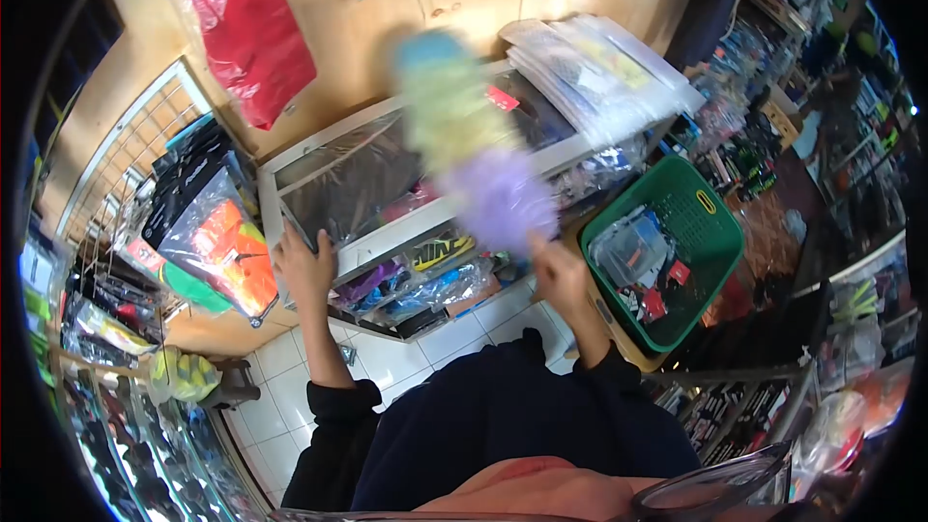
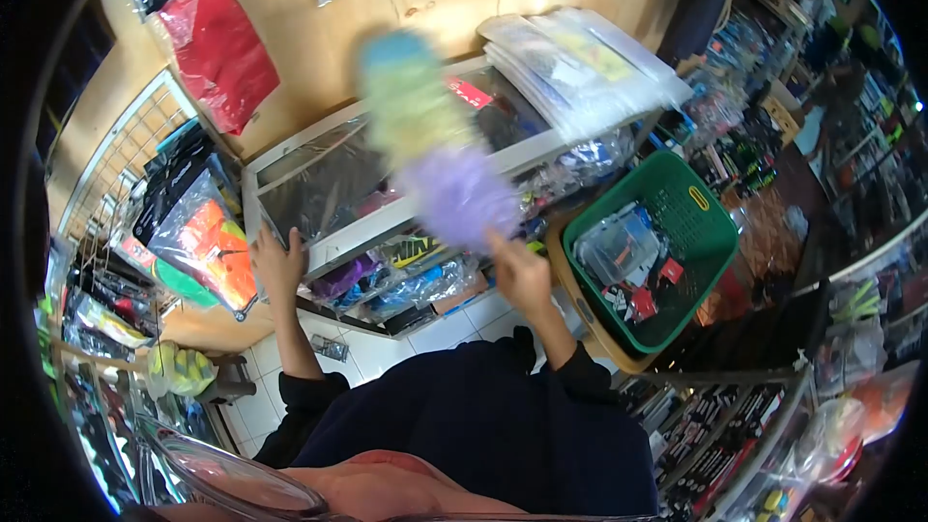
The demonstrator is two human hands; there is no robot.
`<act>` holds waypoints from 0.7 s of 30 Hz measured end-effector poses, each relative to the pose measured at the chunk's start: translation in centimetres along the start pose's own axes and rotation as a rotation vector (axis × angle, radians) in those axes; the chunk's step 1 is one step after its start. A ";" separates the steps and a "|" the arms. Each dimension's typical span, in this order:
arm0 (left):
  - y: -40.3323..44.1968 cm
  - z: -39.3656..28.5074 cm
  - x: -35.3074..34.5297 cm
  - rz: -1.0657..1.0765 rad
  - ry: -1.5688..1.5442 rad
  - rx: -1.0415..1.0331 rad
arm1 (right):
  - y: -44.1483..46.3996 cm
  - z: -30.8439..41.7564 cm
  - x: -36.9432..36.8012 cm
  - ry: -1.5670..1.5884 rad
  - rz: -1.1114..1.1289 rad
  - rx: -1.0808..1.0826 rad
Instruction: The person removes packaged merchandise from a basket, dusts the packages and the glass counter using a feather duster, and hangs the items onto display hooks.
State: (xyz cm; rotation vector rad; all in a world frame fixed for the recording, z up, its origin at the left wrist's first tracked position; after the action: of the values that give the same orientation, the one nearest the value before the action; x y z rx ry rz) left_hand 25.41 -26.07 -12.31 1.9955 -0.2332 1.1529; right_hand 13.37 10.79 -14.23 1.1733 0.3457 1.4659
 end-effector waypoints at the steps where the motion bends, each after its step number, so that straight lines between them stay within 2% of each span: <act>1: 0.1 1.1 -1.2 0.018 -0.042 0.037 | -0.7 1.0 0.4 -0.009 -0.004 -0.012; 3: 0.1 1.6 -1.7 0.028 0.002 0.006 | -1.3 3.9 0.3 -0.270 0.357 0.158; 4: 0.1 1.8 -1.8 0.032 0.048 -0.017 | -1.5 3.7 0.1 -0.270 0.356 0.141; 6: 0.1 1.3 -1.6 0.067 0.040 -0.029 | -1.3 2.4 -0.4 -0.327 0.204 0.092; 10: 0.0 1.2 -1.8 0.011 0.040 -0.046 | -0.2 0.4 -2.4 -0.361 -0.039 -0.136; 12: 0.2 1.1 -1.5 0.090 0.003 0.010 | -0.3 2.2 -2.1 -0.310 -0.037 -0.119; 14: 0.3 1.6 -1.7 0.105 -0.029 0.018 | -0.8 4.0 -1.9 -0.187 0.250 0.050; 18: 0.3 1.6 -2.0 0.094 -0.082 0.015 | 0.0 3.4 -1.1 -0.293 0.187 0.112; 20: 0.2 1.5 -1.7 0.119 -0.051 0.026 | 0.7 1.3 -1.5 -0.281 -0.007 -0.126; 21: 0.2 1.5 -1.7 0.120 -0.034 0.032 | 0.8 1.4 -1.8 -0.303 0.008 -0.168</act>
State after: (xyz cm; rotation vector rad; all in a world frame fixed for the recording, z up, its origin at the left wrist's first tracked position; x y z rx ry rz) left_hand 25.33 -27.61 -13.94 2.0533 -0.3582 1.2048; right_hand 13.73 8.40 -13.75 1.2376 0.0096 1.2738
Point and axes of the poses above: each hand's wrist, its own y-axis towards the middle knuckle, its own x-axis out of the back of the hand, z = x × y, the point moved 3 cm from there along y, towards the middle knuckle, and after that the axes turned 6 degrees about -z, right-handed, at the moved point
